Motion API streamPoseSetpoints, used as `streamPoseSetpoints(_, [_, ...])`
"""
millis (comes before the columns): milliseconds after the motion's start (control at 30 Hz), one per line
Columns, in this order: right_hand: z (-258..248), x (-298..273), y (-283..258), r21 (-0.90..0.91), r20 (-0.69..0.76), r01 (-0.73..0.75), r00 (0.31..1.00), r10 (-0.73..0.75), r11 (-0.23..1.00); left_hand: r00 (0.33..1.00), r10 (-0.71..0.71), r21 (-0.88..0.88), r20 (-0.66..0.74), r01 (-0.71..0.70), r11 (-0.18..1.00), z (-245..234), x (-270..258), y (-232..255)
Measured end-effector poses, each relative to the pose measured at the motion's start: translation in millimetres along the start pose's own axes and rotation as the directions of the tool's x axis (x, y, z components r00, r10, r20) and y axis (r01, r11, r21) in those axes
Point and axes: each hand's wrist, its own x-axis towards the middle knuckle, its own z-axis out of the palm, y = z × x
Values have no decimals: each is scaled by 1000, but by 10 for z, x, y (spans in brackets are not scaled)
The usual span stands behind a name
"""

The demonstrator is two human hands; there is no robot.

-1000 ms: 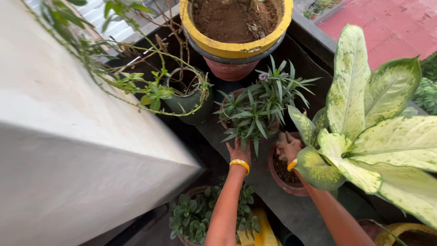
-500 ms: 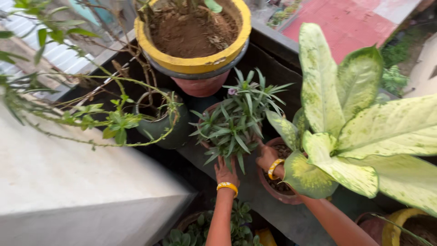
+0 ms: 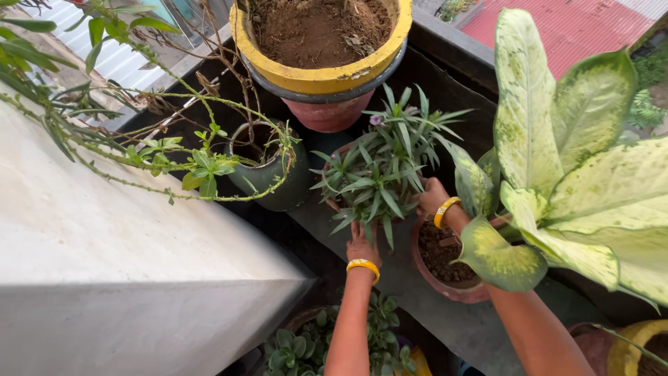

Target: The person uses a small hand trowel to loosen and aerate the soil in several potted plants on a balcony. They move from one plant to another, digging into the soil around the base of each plant.

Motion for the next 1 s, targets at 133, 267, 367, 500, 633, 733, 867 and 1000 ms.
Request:
streamPoseSetpoints(133, [-14,476,438,-238,-106,-59,994,35,970,995,-48,-55,85,53,997,-105,-5,20])
streamPoseSetpoints(267, [39,882,922,-579,-73,169,963,-258,797,996,-57,-99,-61,51,994,-65,-58,82])
streamPoseSetpoints(367, [63,814,924,-660,-52,250,926,-375,709,992,-117,-116,48,122,986,-56,-19,109])
streamPoseSetpoints(500, [138,36,578,-223,-47,177,980,-192,959,995,-96,-40,10,96,995,202,140,20])
streamPoseSetpoints(633, [209,-580,493,61,-143,101,986,-91,993,992,-119,-18,-36,118,993,440,274,-16])
streamPoseSetpoints(733, [457,-585,734,157,-198,111,977,-79,981,990,-138,1,-7,138,990,370,170,78])
streamPoseSetpoints(867, [459,-614,991,13,-226,327,921,-316,945,983,-183,-86,30,185,979,-92,-413,374])
streamPoseSetpoints(1000, [683,-1396,1158,-94,-321,401,854,-409,911,966,-246,-472,-76,182,862,-282,-1375,612])
